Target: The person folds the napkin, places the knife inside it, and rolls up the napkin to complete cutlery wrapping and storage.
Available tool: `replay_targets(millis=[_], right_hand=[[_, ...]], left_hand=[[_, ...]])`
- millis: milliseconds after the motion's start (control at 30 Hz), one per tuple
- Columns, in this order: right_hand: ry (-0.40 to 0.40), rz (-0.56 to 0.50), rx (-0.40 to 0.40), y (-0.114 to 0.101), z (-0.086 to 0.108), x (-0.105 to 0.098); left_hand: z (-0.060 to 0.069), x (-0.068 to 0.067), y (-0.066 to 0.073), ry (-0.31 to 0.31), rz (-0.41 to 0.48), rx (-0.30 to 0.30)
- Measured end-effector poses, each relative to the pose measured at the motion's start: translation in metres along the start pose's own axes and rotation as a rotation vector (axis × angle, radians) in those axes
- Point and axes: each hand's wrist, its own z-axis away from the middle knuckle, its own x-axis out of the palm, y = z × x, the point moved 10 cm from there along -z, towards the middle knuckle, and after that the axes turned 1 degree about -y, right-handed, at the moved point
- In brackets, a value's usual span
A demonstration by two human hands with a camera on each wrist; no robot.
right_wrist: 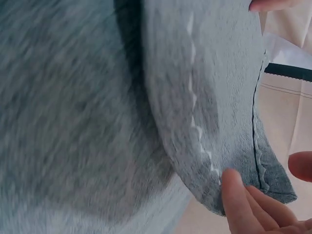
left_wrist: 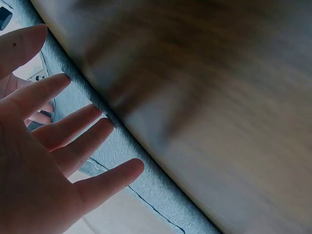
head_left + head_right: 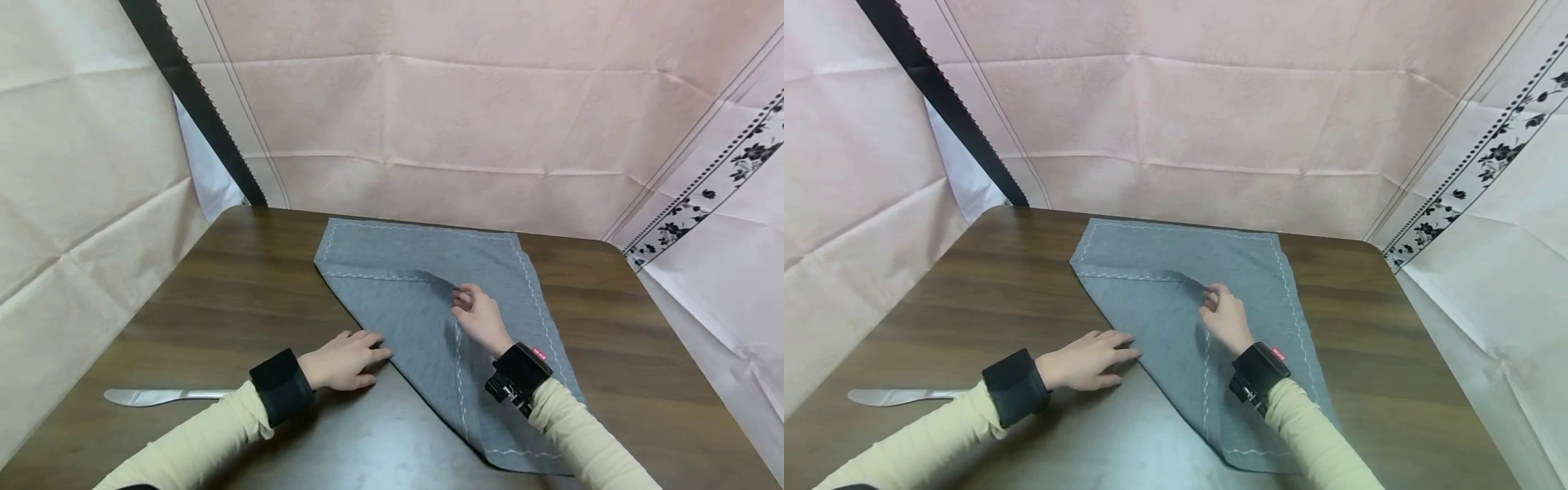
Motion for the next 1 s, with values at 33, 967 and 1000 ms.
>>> replay_targets(millis=[33,967,1000], right_hand=[[-0.007,0.008,-0.001,0.001,-0.001,-0.001],[0.066,0.193,0.003,0.028,-0.05,-0.068],[0.075,0.208,-0.001,0.028,-0.052,-0.071]], left_hand=[[-0.002,0.001,0.0,-0.013,0.004,-0.008],[-0.047,0.015,-0.004,-0.143,0.124,-0.133],[-0.049,0.015,-0.003,-0.143,0.12,-0.135]])
